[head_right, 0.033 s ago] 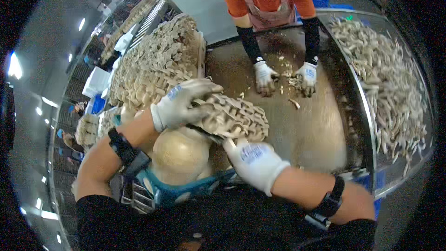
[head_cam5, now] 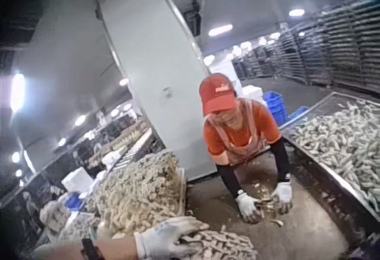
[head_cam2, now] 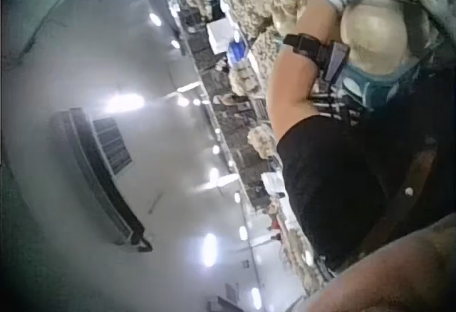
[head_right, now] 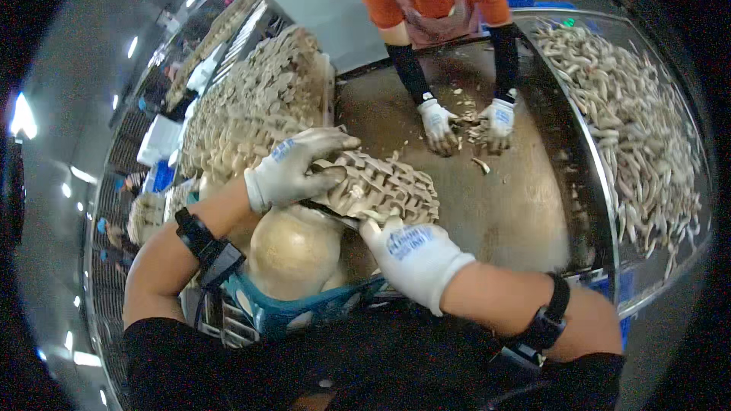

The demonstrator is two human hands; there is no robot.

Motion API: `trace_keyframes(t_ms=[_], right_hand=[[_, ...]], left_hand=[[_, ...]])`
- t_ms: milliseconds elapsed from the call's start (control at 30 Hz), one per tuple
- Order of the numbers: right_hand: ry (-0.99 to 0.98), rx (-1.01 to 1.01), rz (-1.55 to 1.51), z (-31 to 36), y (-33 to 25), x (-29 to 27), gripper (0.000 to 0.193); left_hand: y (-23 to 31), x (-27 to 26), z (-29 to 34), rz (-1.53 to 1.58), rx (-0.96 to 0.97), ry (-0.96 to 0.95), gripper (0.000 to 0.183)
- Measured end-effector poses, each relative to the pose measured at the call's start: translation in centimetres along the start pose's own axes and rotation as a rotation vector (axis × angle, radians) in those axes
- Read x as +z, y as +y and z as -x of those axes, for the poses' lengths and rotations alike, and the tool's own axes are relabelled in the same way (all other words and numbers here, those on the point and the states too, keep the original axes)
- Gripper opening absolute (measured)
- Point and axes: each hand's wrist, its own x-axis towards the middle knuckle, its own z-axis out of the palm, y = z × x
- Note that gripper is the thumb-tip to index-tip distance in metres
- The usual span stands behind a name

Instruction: Harvesting and processing mushrooms from growth jars using a large knife on an industrial conveyor table.

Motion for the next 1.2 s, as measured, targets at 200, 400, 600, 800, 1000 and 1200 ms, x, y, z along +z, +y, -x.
trace_keyframes(t_ms=[200, 400, 600, 800, 1000, 1200], right_hand=[[0.012, 0.093, 0.157, 5.7, 3.1, -2.1, 0.024], [0.120, 0.077, 0.130, 6.9, 4.3, 1.5, 0.024], [-0.056, 0.174, 0.050, 6.1, 2.1, -0.1, 0.029], [-0.179, 0.230, 0.037, 3.9, 2.5, 0.3, 0.026], [-0.199, 0.196, -0.027, -3.2, 5.3, 6.7, 0.022], [-0.169, 0.145, 0.027, 0.0, 8.1, 2.8, 0.024]], left_hand=[[1.9, 0.9, -4.9, 0.049, -0.198, -0.015, 0.055], [1.7, 1.2, -6.5, 0.144, -0.344, -0.014, 0.044], [0.3, 1.9, -6.5, 0.137, -0.295, -0.001, 0.041], [-0.1, 1.5, -6.8, 0.190, -0.335, -0.052, 0.047], [-1.8, 2.4, -9.0, 0.061, -0.302, 0.023, 0.055], [-4.4, 1.6, -11.2, -0.011, -0.347, 0.084, 0.058]])
